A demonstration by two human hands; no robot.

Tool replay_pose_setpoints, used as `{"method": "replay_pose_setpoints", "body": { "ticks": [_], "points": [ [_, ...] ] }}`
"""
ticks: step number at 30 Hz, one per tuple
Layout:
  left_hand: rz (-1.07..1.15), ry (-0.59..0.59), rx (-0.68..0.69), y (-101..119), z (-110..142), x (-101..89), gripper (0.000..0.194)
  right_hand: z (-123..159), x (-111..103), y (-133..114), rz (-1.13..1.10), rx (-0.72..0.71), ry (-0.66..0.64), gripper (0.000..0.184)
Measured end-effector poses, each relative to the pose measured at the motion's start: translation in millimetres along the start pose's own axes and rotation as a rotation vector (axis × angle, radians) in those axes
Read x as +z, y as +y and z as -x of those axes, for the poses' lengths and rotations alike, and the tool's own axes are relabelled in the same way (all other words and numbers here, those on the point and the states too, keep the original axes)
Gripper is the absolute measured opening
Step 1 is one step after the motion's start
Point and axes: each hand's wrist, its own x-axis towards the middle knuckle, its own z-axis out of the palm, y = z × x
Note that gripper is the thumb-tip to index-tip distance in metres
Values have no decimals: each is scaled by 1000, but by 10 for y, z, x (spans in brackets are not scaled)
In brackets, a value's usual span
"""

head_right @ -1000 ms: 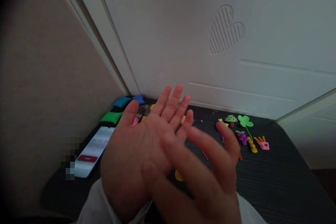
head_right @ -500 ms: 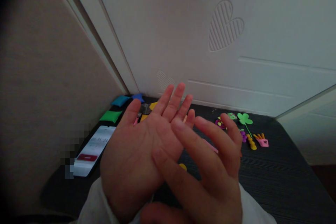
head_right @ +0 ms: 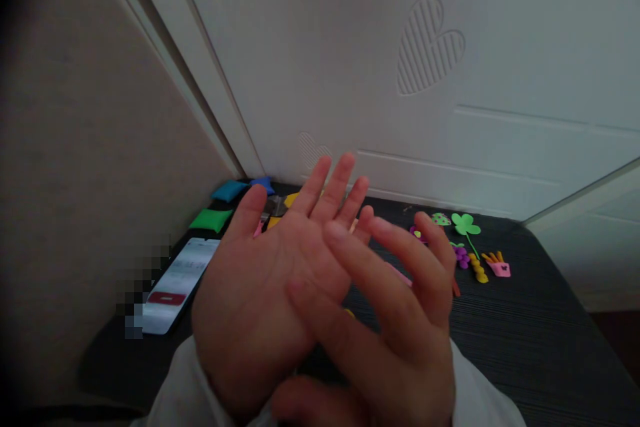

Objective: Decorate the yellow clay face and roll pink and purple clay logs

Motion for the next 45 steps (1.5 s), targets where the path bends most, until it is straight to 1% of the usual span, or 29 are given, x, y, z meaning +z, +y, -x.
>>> {"method": "replay_pose_setpoints", "body": {
  "ticks": [1, 3, 7, 8, 10, 11, 13, 15, 17, 20, 22, 23, 24, 25, 27, 30, 32, 37, 39, 42, 43, 45],
  "points": [
    [23, 3, -10, -1, 1, 0, 51, -28, 21, 8, 14, 21, 77, 33],
    [82, 21, -33, -14, -14, -5, 50, -82, 75, 46, 27, 19, 121, 33],
    [222, 120, -72, -77, -151, -85, 51, -151, 190, 249, -46, 13, 38, 33],
    [252, 155, -79, -92, -202, -127, 51, -158, 210, 321, -47, 26, 4, 31],
    [301, 204, -93, -101, -298, -235, 49, -157, 224, 462, -62, 64, -21, 25],
    [318, 221, -77, -88, -336, -295, 48, -150, 213, 523, -53, 87, -26, 23],
    [325, 248, -13, -26, -380, -410, 46, -121, 151, 619, -43, 154, 4, 20],
    [323, 259, 56, 66, -385, -499, 45, -60, 56, 688, -39, 225, 38, 21],
    [303, 266, 95, 151, -369, -558, 44, 44, -35, 747, -31, 284, 35, 20],
    [203, 275, 102, 220, -354, -626, 46, 266, -62, 820, 21, 337, -54, 19],
    [86, 217, 100, 228, -365, -677, 46, 425, 37, 841, 54, 354, -161, 17],
    [21, 176, 105, 225, -376, -703, 45, 498, 121, 840, 67, 357, -251, 16],
    [-49, 139, 113, 220, -387, -727, 43, 563, 224, 834, 81, 374, -376, 17],
    [-88, 124, 125, 214, -397, -744, 42, 618, 337, 824, 72, 364, -449, 17],
    [-46, 150, 141, 210, -402, -752, 41, 689, 560, 805, 73, 353, -513, 15],
    [197, 232, 151, 230, -368, -707, 40, 707, 787, 786, 87, 347, -561, 15],
    [289, 253, 159, 251, -338, -674, 38, 686, 843, 771, 92, 348, -572, 15],
    [343, 247, 177, 250, -338, -673, 36, 679, 876, 704, 84, 389, -566, 18],
    [311, 230, 172, 221, -362, -675, 33, 685, 900, 697, 60, 419, -562, 18],
    [117, 168, 175, 172, -390, -629, 30, 603, 870, 721, -18, 458, -548, 14],
    [28, 148, 184, 160, -389, -598, 29, 537, 820, 727, -52, 463, -539, 13],
    [-186, 108, 222, 147, -365, -522, 25, 351, 649, 719, -133, 463, -501, 12]
  ]
}}
